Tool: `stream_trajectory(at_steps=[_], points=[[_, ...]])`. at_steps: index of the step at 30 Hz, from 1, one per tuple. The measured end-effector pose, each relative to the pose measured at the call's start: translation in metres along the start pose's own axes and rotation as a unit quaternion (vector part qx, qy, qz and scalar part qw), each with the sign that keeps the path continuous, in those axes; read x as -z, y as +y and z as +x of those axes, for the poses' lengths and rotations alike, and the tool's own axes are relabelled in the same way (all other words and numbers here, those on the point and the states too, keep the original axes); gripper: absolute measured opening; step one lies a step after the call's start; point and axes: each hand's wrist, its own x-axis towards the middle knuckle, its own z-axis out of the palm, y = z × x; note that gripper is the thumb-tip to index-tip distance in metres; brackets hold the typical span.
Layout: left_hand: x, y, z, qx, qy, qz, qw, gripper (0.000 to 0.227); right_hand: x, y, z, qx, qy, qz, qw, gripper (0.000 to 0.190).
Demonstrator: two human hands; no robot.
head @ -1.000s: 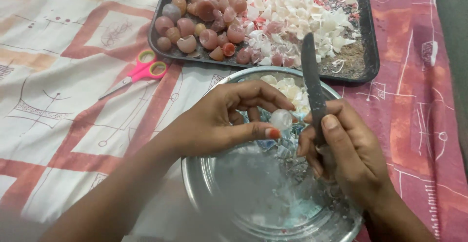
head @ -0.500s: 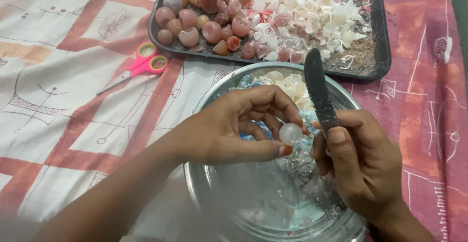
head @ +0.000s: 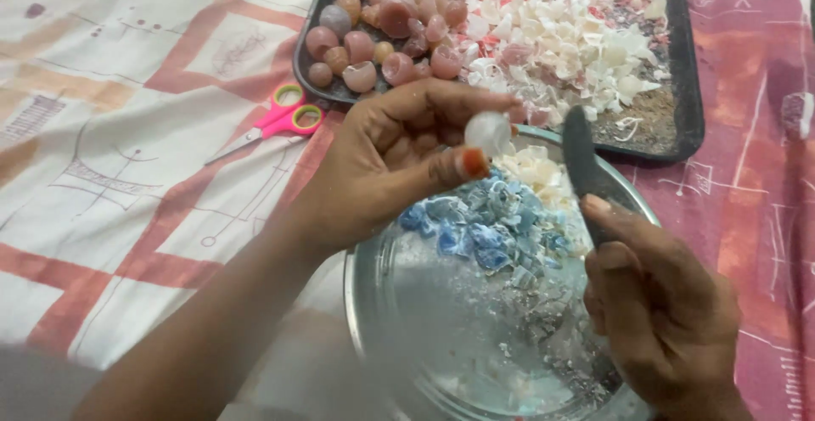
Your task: Scraping and sorting remnants of old candles from a metal plate and tray for recycling.
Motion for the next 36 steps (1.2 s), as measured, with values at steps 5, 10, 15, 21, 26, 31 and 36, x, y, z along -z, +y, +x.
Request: stream_trajectory(at_steps=[5,10,15,21,26,31,36], points=[[0.015,0.0,0.003,-0.003,0.024,0.0,1.0,0.044,0.001,-0.002,0.0,-0.005,-0.026,-0.068,0.997,0.043],[0.011,0.0,0.004,-0.015,-0.005,0.039,0.999,0.04,-0.007,-0.016,0.009,0.015,-0.047,-0.158,0.986,0.045],[0.011,-0.001,0.004,-0.003,-0.034,0.068,0.997,0.039,-0.008,-0.016,0.011,0.032,-0.064,-0.175,0.982,0.044],[0.008,0.002,0.007,0.033,-0.017,0.046,0.998,0.047,-0.008,-0.015,0.011,0.009,-0.06,-0.191,0.98,0.044],[0.008,0.005,0.008,0.037,-0.005,0.031,0.999,0.045,-0.011,-0.017,0.014,0.006,-0.074,-0.17,0.983,0.046],[0.01,0.007,0.006,0.031,-0.001,0.064,0.997,0.044,-0.01,-0.011,0.013,0.059,-0.067,-0.174,0.981,0.048],[0.01,0.008,0.007,0.039,-0.003,0.057,0.998,0.043,-0.009,-0.01,0.01,0.01,-0.07,-0.187,0.98,0.053]])
